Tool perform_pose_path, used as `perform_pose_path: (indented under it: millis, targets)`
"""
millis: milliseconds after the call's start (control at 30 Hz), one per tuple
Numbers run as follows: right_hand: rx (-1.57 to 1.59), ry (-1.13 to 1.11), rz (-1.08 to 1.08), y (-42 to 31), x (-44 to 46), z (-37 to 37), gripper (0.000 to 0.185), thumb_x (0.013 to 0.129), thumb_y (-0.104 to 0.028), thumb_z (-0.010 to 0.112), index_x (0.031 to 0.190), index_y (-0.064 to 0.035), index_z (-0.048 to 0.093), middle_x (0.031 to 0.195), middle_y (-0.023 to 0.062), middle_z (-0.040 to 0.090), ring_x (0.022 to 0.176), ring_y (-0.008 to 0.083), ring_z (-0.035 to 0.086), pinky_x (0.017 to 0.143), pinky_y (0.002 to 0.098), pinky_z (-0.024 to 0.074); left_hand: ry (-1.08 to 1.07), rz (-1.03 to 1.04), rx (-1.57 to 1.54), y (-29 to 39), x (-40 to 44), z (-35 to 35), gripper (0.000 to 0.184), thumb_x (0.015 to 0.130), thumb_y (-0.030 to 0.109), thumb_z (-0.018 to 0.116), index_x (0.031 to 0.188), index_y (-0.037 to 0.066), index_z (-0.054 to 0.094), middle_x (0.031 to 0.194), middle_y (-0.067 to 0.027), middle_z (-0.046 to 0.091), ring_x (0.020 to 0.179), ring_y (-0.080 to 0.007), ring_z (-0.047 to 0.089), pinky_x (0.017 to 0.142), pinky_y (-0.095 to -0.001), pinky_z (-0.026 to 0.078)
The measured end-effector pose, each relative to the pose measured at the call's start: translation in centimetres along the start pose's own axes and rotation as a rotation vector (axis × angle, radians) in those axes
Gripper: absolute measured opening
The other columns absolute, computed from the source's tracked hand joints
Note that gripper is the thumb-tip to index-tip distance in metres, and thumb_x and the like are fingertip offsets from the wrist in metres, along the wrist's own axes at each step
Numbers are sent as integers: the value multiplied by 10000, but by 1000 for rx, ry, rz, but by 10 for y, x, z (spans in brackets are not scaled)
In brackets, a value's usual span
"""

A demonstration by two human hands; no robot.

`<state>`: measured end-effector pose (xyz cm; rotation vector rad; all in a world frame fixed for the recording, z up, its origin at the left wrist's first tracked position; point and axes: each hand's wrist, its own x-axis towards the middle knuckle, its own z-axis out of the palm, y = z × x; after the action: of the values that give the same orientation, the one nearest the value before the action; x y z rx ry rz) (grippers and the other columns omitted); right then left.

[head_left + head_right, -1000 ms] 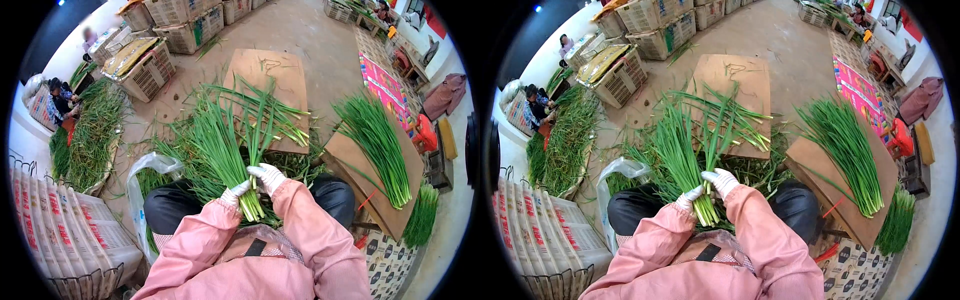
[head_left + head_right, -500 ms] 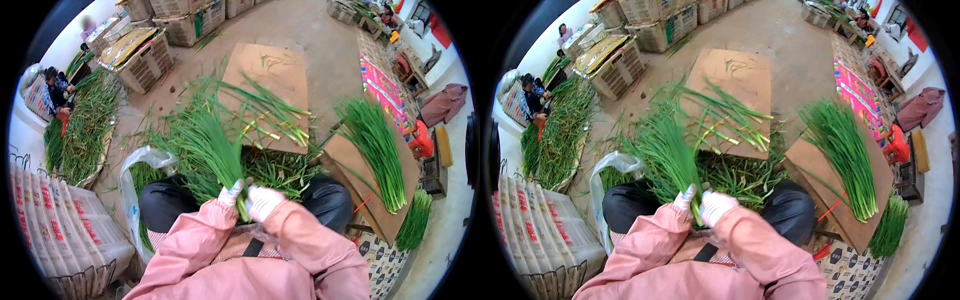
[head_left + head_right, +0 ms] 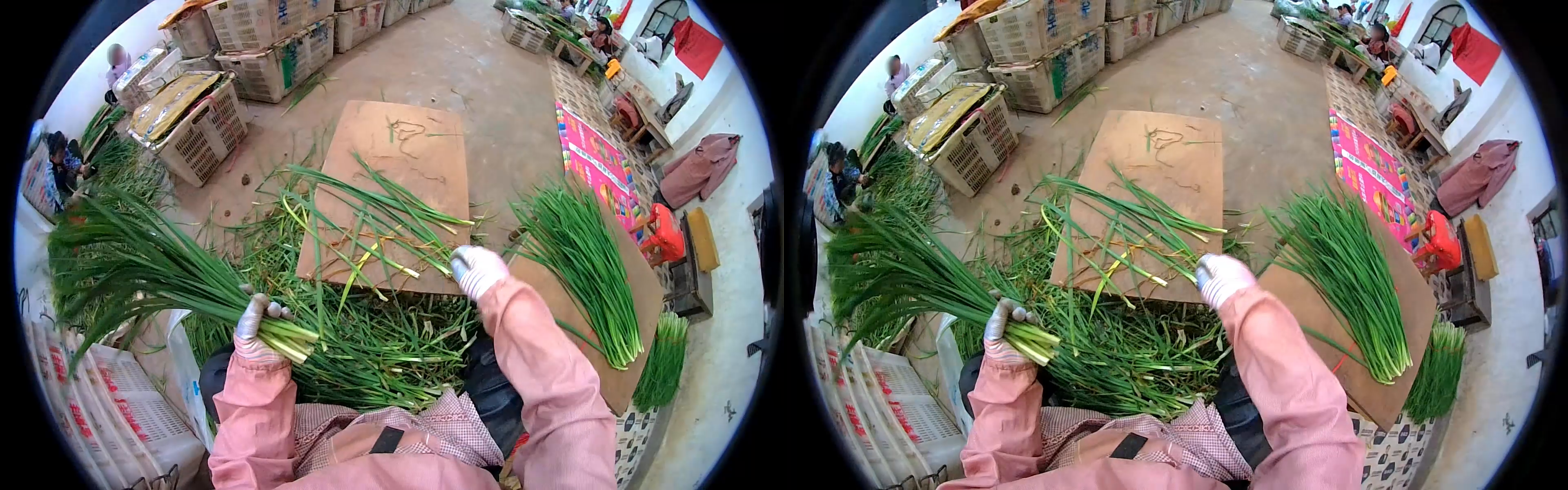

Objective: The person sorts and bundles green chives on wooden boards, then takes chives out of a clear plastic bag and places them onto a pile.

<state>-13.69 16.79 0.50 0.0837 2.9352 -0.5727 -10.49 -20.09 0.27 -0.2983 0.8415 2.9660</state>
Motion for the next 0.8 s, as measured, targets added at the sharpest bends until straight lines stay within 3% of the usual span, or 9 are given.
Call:
perform_pose_path:
  millis: [67,133,200,433,533,567,600,700,800]
  targets:
    - [9,-8,91,24,20,3,229,817,-217,549,972,-66,624,885,202,633,844,362,607,753,403,487,-43,-106,-137,-4,-2,3,304,836,135,643,1107,227,542,830,52,622,695,-126,578,709,-353,498]
    - [-126,-205,165,14,26,1,415,807,-272,581,1171,-79,529,1126,176,575,1052,307,550,910,382,443,-92,-187,-215,-15,1,-8,282,840,159,640,1101,221,552,827,50,632,698,-131,582,709,-358,490]
    - [-265,-223,230,-3,20,-1,475,792,-285,607,1214,-98,496,1168,166,555,1090,298,531,923,388,436,-19,-234,-225,-23,-3,-12,275,839,153,637,1097,201,555,849,44,646,704,-140,592,719,-365,483]
    - [-296,-381,255,-15,31,-3,464,776,-297,611,1164,-58,521,1079,186,595,990,335,571,882,393,451,109,-260,-132,-47,-6,-19,382,766,77,700,1097,182,542,823,14,612,706,-167,577,700,-403,483]
    - [-182,-172,170,-31,25,-24,408,786,-291,604,1106,-43,553,1051,184,605,972,341,577,852,399,458,72,-192,-86,-38,-7,-18,404,761,76,707,1109,175,528,827,9,606,716,-175,583,697,-413,481]
    - [-132,112,-61,-20,18,-15,357,806,-283,584,1070,-43,574,1014,185,614,952,351,580,828,404,463,66,-165,-95,-35,-8,-17,418,761,61,705,1118,167,516,825,0,602,722,-182,591,693,-419,490]
    - [-139,114,-68,-27,10,-16,357,806,-283,584,1070,-43,574,1014,185,614,952,351,580,828,404,463,65,-159,-103,-34,-6,-23,418,761,61,705,1118,167,516,825,0,602,722,-182,591,693,-419,490]
    - [-278,-327,-207,-31,-6,-13,340,817,-276,565,1076,-56,590,964,199,617,933,354,583,836,400,466,102,-108,-77,-31,1,-30,398,781,32,681,1114,171,512,819,-1,604,715,-185,600,691,-421,509]
    - [-258,-41,-18,-8,24,-22,344,824,-307,548,1084,-83,579,997,187,612,931,355,588,829,419,479,64,-93,-128,-28,2,-29,405,781,37,682,1120,172,504,819,0,602,716,-181,598,694,-418,508]
